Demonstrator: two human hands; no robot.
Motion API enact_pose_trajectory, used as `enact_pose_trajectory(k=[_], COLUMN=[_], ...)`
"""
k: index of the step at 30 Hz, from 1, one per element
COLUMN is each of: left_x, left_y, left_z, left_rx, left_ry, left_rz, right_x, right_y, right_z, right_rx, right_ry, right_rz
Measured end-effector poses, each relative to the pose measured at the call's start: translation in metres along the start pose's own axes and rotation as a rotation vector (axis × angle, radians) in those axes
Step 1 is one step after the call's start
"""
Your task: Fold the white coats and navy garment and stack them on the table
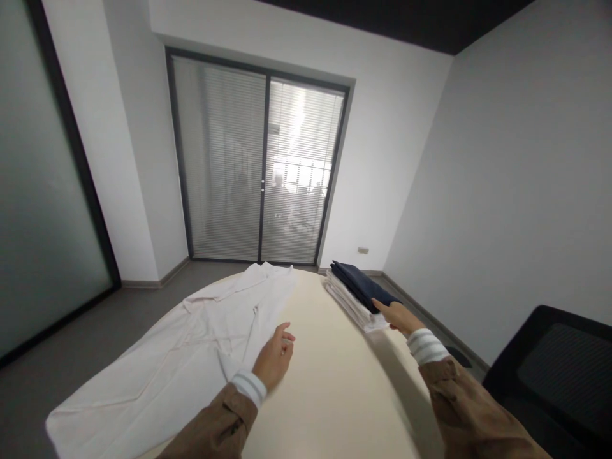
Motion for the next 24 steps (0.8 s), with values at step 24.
enact_pose_trajectory(k=[24], left_x=[-0.041], left_y=[-0.001], left_z=[0.014], left_rx=[0.125], left_ry=[0.249], left_rz=[-0.424], right_x=[0.101], right_y=[0.090], right_z=[-0.018], right_rx=[0.010], right_ry=[-0.392], right_rz=[0.429])
Point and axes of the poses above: each hand's wrist, its own z-axis away from the middle knuckle, its own y-axis out of the palm, x = y × z, the point moved 6 cm from there along -z, towards the middle knuckle, and after that the axes turned 3 degrees about -x, right-handed, at the moved point
